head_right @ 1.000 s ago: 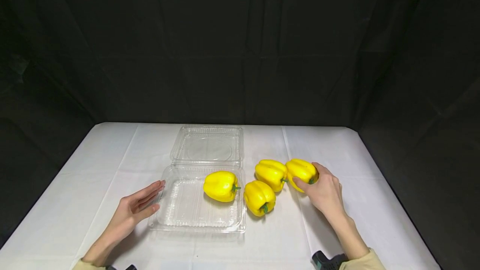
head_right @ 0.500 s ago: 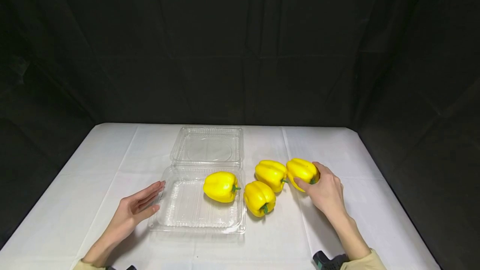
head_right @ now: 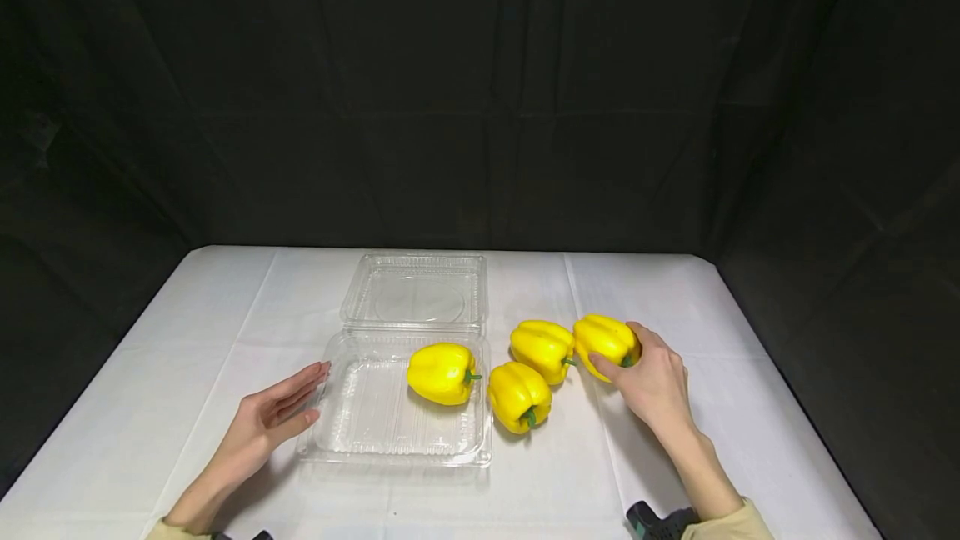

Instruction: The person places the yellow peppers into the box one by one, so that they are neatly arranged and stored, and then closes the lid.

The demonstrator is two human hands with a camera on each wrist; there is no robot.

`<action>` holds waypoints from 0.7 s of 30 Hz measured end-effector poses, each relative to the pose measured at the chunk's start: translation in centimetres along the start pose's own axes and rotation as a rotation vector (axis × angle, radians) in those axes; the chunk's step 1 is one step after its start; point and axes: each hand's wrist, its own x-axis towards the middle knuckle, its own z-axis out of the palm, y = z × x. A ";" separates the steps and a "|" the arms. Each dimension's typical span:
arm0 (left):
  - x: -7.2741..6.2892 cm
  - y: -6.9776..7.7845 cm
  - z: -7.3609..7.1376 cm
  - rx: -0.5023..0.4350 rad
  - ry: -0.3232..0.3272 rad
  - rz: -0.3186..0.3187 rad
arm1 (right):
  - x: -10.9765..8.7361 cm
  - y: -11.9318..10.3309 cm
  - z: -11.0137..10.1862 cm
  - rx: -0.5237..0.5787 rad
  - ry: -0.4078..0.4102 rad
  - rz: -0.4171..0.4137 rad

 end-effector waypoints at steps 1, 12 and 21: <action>0.0 0.0 0.0 0.000 0.000 0.000 | 0.0 0.0 0.0 0.002 -0.002 0.002; 0.0 0.0 0.0 -0.007 0.001 0.014 | 0.0 0.0 -0.1 0.009 -0.007 0.005; 0.0 0.0 0.0 0.003 0.007 -0.007 | 0.0 0.0 -0.2 0.015 0.017 -0.001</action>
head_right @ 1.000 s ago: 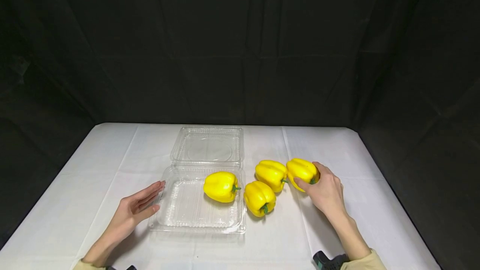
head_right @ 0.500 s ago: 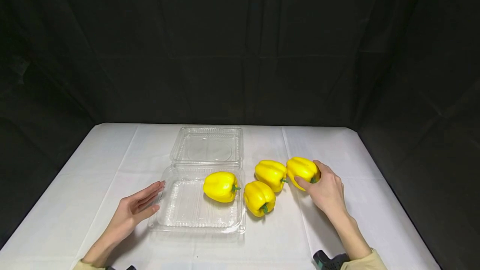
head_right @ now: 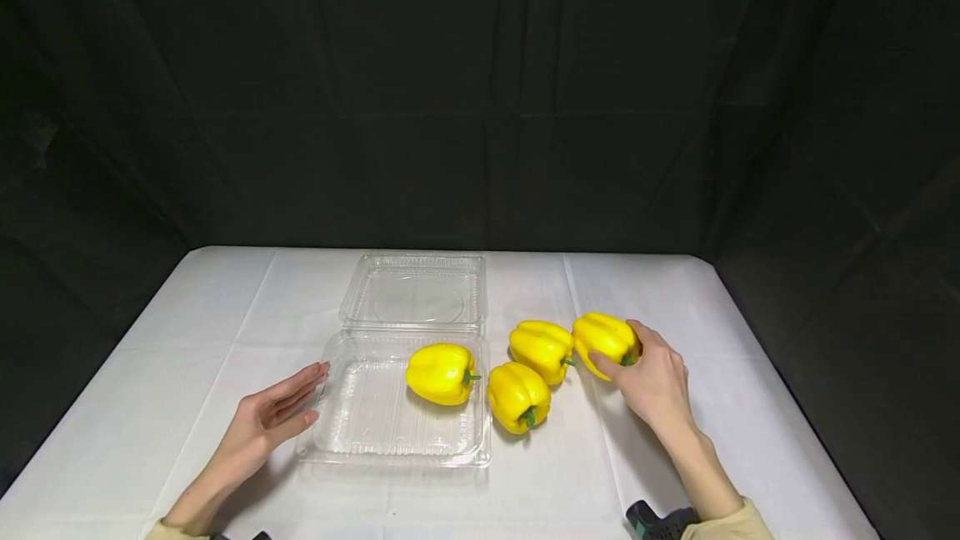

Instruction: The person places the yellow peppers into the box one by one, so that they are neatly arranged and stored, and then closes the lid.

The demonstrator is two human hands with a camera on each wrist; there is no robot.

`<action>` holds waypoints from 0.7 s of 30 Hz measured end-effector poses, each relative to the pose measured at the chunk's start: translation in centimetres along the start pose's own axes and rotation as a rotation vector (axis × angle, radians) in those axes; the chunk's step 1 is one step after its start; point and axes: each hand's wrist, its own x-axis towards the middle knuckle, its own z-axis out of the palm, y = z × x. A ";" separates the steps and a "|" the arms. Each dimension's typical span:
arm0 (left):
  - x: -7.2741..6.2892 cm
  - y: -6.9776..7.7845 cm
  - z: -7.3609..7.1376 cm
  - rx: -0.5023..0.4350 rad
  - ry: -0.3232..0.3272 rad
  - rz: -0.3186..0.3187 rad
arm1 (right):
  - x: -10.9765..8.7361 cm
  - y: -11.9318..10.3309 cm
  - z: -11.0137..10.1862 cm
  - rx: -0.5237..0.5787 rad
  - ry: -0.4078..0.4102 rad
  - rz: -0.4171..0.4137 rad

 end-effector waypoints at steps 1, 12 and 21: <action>0.0 0.0 0.0 0.000 0.001 -0.002 | 0.0 0.0 0.0 0.002 0.002 -0.001; 0.0 0.0 0.0 -0.002 -0.001 0.006 | -0.1 -0.3 -0.4 0.016 0.011 -0.016; 0.1 0.1 0.0 0.012 0.006 0.001 | -0.3 -0.6 -0.7 0.035 0.035 -0.036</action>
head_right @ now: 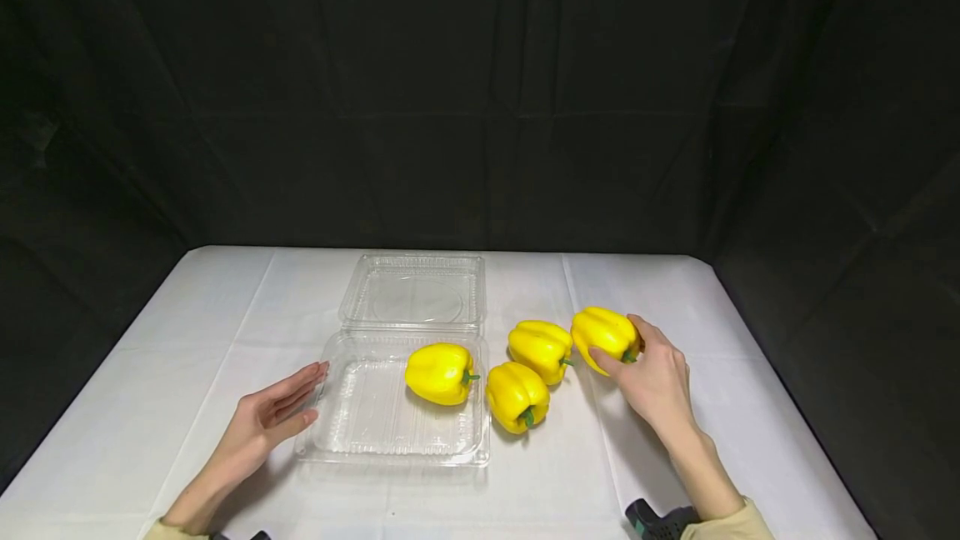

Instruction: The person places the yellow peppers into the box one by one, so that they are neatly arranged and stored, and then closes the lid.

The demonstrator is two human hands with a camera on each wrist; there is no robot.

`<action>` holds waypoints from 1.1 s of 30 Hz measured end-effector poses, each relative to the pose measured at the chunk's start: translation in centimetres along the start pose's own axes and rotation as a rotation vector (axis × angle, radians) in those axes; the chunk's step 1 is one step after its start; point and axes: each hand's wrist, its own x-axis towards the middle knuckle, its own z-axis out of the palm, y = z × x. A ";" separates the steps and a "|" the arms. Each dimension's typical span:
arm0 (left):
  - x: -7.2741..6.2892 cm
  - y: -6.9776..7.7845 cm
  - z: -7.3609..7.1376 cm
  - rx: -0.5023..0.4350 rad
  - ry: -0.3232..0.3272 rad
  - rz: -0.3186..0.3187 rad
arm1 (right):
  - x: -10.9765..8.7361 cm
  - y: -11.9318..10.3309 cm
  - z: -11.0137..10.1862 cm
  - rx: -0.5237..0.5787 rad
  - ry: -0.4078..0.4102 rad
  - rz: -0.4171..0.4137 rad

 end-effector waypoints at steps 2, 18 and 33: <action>0.0 0.0 0.0 0.001 0.000 0.000 | 0.0 -0.1 -0.1 0.006 0.002 0.002; 0.0 -0.1 0.0 -0.005 -0.003 0.006 | -0.4 -1.1 -0.6 0.052 0.017 -0.006; 0.0 -0.2 0.0 -0.008 -0.003 0.008 | -0.8 -1.9 -0.6 0.079 0.025 -0.033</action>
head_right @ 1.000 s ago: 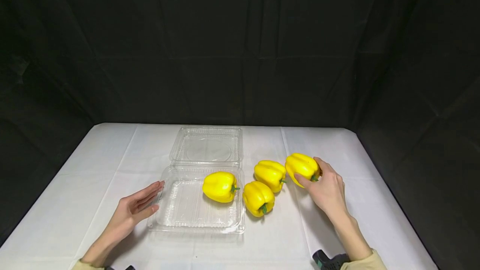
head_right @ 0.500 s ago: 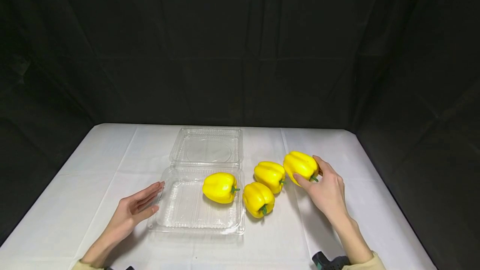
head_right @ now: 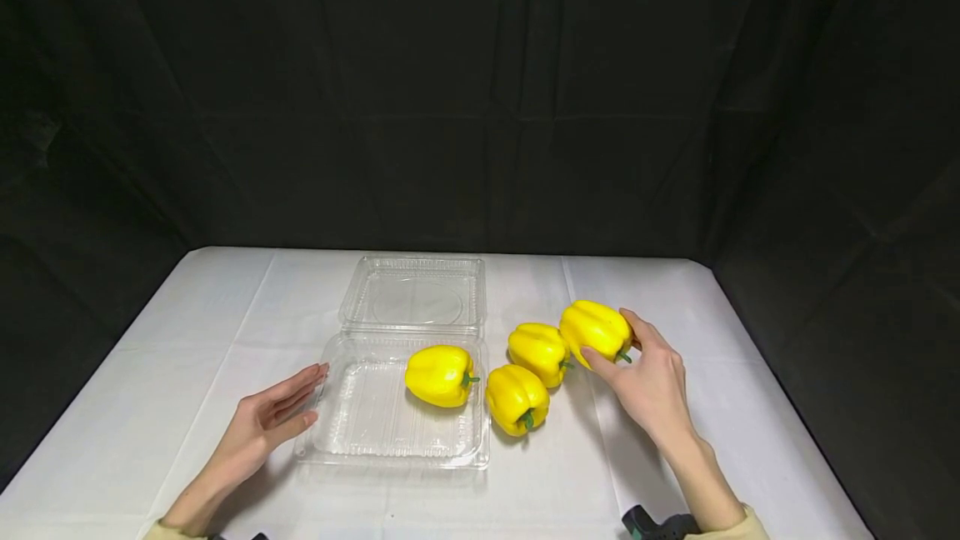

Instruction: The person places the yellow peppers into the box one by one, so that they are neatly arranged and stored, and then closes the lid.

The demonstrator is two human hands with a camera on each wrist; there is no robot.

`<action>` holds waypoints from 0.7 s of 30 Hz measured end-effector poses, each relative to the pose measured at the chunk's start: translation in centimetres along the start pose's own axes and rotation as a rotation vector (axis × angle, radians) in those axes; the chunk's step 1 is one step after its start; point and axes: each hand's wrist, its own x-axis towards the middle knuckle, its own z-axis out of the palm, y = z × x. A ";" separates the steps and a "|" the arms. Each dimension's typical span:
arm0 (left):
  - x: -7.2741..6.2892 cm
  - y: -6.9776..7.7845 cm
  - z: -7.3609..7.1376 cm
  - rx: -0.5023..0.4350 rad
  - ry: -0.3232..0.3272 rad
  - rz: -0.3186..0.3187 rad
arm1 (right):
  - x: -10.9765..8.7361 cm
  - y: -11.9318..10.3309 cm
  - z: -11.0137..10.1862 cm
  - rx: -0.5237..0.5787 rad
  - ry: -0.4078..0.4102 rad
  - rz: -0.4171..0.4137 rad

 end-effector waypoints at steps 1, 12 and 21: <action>0.0 0.0 0.0 -0.001 -0.001 0.001 | 0.0 0.0 0.0 0.001 0.000 -0.001; 0.0 0.0 0.0 -0.004 0.002 0.004 | -0.2 -0.8 0.0 0.027 -0.015 -0.018; 0.0 -0.1 0.0 -0.005 0.004 0.009 | -0.5 -1.4 0.2 0.033 -0.018 -0.044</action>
